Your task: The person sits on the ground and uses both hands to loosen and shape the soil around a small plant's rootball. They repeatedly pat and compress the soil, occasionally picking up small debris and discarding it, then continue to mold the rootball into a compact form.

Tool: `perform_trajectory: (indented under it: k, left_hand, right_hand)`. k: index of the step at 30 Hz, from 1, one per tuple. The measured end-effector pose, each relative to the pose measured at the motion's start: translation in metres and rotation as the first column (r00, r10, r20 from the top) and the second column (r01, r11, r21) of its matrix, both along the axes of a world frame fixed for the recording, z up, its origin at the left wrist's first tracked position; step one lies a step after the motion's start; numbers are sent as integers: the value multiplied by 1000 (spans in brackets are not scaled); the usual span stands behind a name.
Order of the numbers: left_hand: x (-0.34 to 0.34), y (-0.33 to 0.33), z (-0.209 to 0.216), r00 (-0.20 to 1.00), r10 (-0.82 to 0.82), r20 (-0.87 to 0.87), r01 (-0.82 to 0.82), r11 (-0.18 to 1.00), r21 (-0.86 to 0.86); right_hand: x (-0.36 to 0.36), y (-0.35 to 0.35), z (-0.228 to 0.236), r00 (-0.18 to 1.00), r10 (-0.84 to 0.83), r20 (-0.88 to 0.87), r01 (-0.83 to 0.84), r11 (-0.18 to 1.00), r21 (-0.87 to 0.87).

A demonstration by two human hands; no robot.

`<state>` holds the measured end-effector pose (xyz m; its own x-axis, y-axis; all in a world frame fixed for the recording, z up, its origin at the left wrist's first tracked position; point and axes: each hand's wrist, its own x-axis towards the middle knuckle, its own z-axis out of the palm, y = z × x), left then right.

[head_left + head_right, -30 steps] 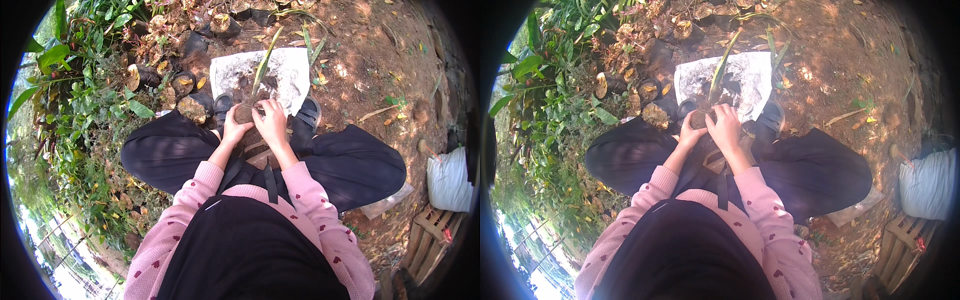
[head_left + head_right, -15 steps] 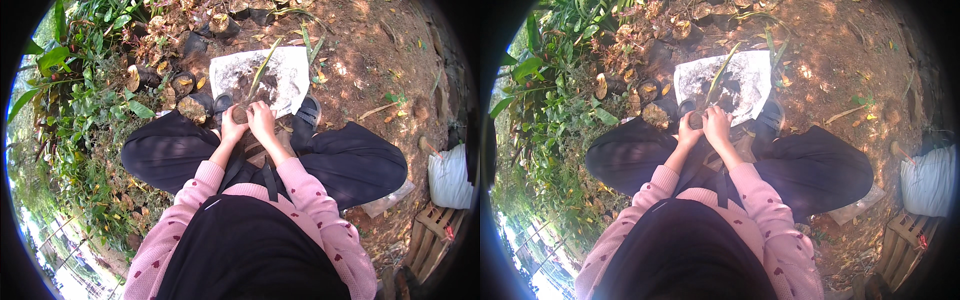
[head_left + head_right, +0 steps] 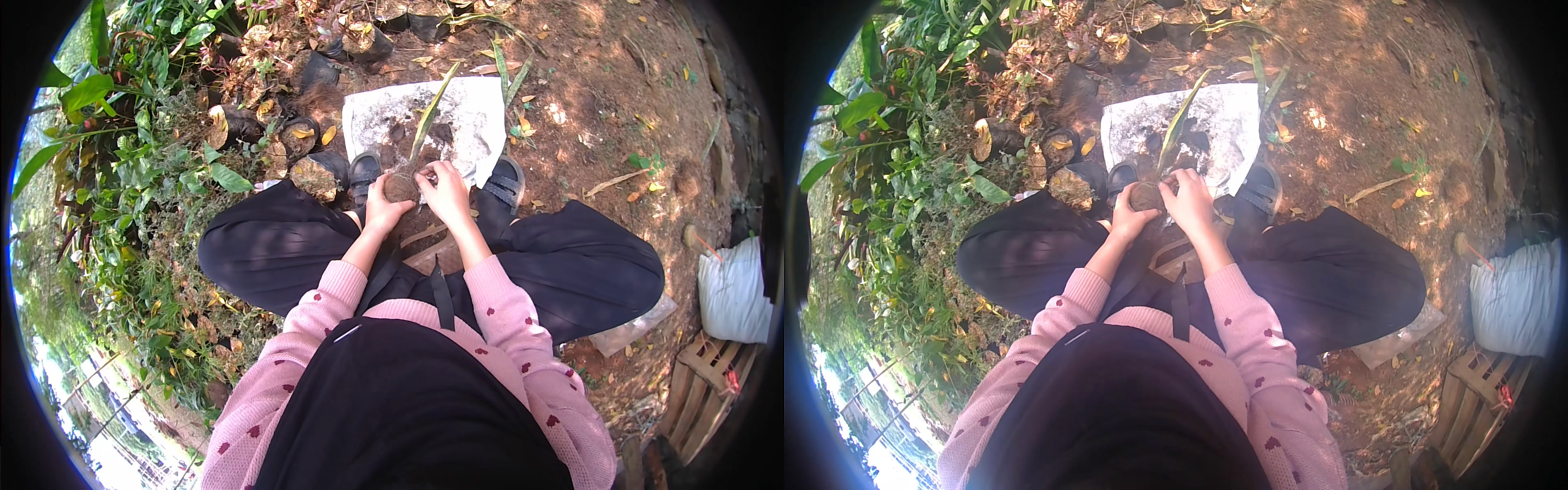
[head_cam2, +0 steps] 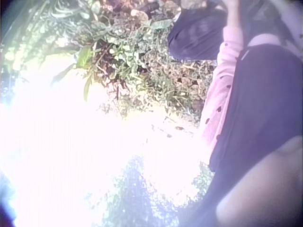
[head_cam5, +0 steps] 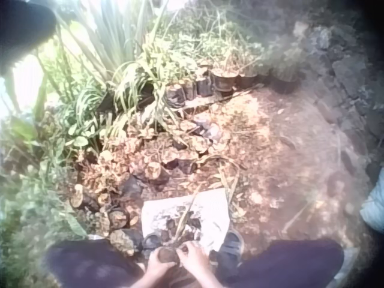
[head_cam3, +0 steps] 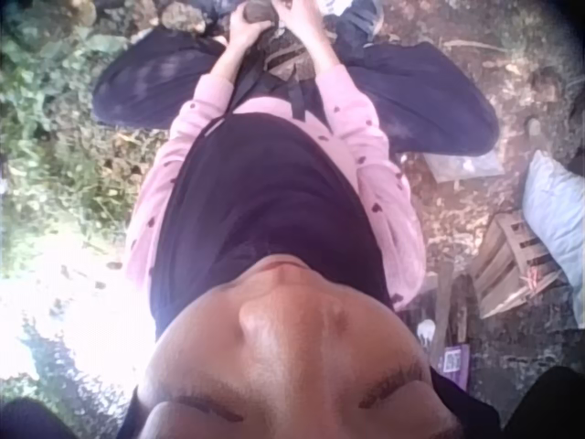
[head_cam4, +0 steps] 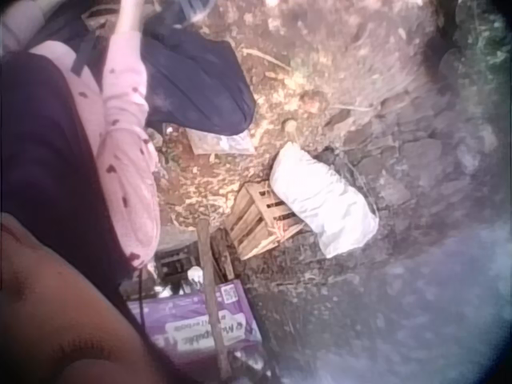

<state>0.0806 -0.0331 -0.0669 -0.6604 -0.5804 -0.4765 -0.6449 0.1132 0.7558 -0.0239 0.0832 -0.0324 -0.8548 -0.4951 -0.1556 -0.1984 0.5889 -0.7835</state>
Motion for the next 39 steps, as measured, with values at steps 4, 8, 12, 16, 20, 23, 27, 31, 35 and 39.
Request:
perform_trajectory:
  k: [4,8,12,16,20,23,27,31,35,39]
  left_hand:
    - [-4,4,10,999,-14,-29,13,1000,-21]
    - [-2,3,14,995,-75,-67,72,996,-46]
    - [-2,2,15,990,-125,-60,123,992,-36]
    - [-3,6,22,990,-29,-137,43,994,100]
    - [-7,4,18,968,106,-226,-16,930,367]
    - [-9,5,38,956,229,-182,-67,776,627]
    - [-12,5,50,942,305,-138,-111,675,729]
    - [-8,4,43,937,324,-128,-106,616,781]
    - [-7,1,41,935,334,-121,-90,553,829]
    - [-5,-2,40,927,351,-131,-52,468,882]
  right_hand:
    - [12,-9,9,989,54,-134,-47,997,56]
    - [11,-9,9,985,73,-154,-61,995,83]
    - [7,-6,4,994,107,-13,-107,994,-1]
    - [0,3,13,986,99,136,-84,990,-114]
    - [-4,9,5,974,35,225,-2,990,-144]
    - [-4,9,5,999,22,35,-18,992,-122]
    - [-4,8,5,989,27,-146,-38,997,-71]
    - [-6,9,2,1000,0,-9,-1,997,-77]
    - [-7,9,5,986,-96,139,106,992,-72]
    - [-13,9,2,823,-196,533,281,956,-81]
